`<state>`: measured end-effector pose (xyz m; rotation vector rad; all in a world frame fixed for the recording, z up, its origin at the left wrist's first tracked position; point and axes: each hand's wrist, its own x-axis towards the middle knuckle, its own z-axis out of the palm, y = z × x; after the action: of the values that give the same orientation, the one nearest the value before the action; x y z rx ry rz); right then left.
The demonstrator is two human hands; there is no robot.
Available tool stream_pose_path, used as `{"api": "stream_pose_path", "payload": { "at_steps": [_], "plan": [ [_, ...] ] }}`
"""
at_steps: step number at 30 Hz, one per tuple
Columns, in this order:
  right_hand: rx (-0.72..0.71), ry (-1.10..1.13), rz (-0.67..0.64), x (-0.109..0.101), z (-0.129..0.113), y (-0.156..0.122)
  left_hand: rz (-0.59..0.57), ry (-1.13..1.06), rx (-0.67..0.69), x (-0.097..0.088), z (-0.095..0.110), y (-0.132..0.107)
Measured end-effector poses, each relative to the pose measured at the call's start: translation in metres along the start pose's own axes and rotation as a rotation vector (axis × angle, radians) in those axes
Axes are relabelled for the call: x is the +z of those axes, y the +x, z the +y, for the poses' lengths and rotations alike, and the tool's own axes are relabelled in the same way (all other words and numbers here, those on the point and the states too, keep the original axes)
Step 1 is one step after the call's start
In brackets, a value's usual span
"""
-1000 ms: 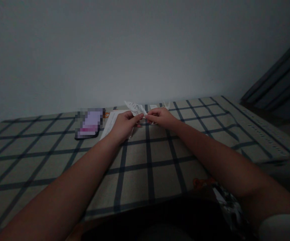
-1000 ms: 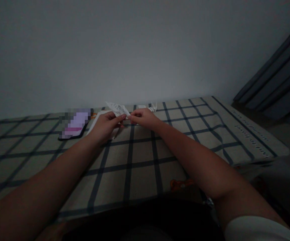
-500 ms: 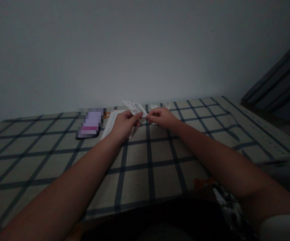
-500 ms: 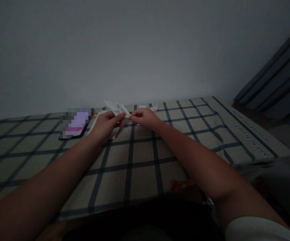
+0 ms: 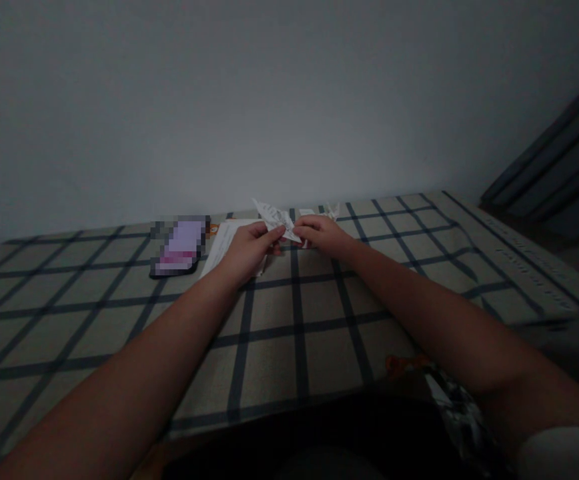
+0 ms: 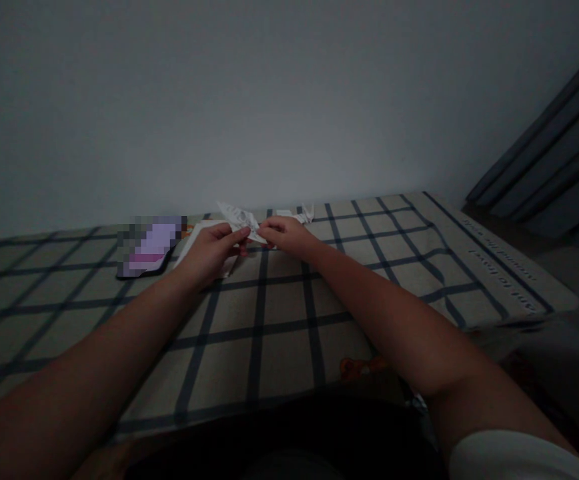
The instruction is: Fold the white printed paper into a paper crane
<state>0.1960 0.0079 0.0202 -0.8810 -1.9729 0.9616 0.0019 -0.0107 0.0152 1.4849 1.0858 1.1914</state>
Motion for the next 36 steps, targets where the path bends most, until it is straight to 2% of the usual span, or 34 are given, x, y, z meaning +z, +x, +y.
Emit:
{"api": "stream_pose_path", "payload": {
  "at_steps": [4,6,14,20,27,36],
  "plan": [
    [0.007,0.064,0.023,0.0,-0.003,0.001,-0.116,0.111,-0.037,-0.001,-0.001,-0.003],
    [0.005,0.055,0.005,0.0,-0.004,0.001,-0.129,0.143,-0.039,0.0,0.0,-0.004],
    [0.037,0.142,0.039,-0.001,0.004,0.004,0.008,0.094,0.075,0.004,0.009,-0.006],
    [0.062,0.124,-0.003,0.0,0.009,0.003,0.008,0.138,0.084,0.003,0.014,-0.008],
    [0.021,0.115,-0.004,0.0,0.013,0.004,0.02,0.219,0.068,0.002,0.011,-0.008],
    [0.063,0.202,-0.032,0.0,0.007,0.003,0.057,0.25,0.121,0.001,0.01,-0.007]
  ]
}}
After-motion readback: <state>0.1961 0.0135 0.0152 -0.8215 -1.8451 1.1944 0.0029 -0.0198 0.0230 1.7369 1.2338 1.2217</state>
